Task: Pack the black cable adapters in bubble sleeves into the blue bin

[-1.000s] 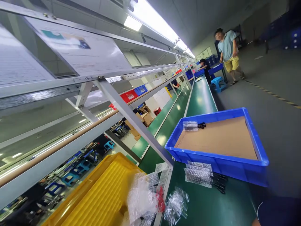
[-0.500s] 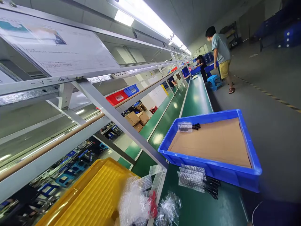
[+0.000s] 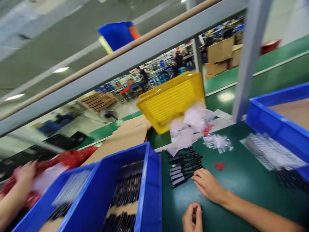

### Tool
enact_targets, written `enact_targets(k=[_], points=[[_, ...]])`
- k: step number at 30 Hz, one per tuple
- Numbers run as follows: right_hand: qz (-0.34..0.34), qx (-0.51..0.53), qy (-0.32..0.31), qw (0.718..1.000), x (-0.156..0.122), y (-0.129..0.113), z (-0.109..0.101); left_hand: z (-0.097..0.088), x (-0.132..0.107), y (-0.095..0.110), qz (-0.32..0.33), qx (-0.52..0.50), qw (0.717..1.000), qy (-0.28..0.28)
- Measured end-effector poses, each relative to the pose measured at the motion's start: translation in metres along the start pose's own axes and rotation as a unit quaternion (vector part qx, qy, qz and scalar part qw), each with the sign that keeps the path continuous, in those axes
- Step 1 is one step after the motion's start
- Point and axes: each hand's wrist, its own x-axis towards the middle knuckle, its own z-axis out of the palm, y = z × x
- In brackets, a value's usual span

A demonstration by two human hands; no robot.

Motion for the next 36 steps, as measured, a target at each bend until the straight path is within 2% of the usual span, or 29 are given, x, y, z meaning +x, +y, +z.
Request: enact_targets(k=[3,7,18,23,25,28,33,36], points=[[-0.035,-0.006,0.008,0.999,-0.003,0.003,0.001,-0.006,0.004,0.019,0.023,0.018,0.999,-0.042],[-0.051,-0.032,-0.019,0.998,0.0,-0.002,-0.001,-0.014,-0.001,0.037,0.037,0.033,0.995,-0.082],[-0.05,-0.11,-0.067,0.99,0.027,-0.011,0.001,-0.021,0.001,0.039,0.053,0.004,0.993,-0.101],[-0.071,-0.122,-0.066,0.988,0.024,-0.003,0.008,-0.019,-0.005,0.042,0.032,0.007,0.996,-0.084],[-0.079,-0.091,-0.059,0.991,0.021,0.005,0.01,-0.017,-0.005,0.042,0.015,-0.01,0.997,-0.076],[-0.06,0.01,-0.044,0.997,0.02,0.018,0.01,-0.015,-0.001,0.04,-0.025,-0.066,0.996,-0.06],[0.061,0.168,-0.077,0.981,0.015,0.028,-0.011,-0.011,-0.001,0.042,-0.11,-0.22,0.969,-0.021],[0.13,0.243,-0.108,0.955,0.007,0.024,-0.027,-0.01,-0.003,0.051,-0.104,-0.291,0.951,-0.004]])
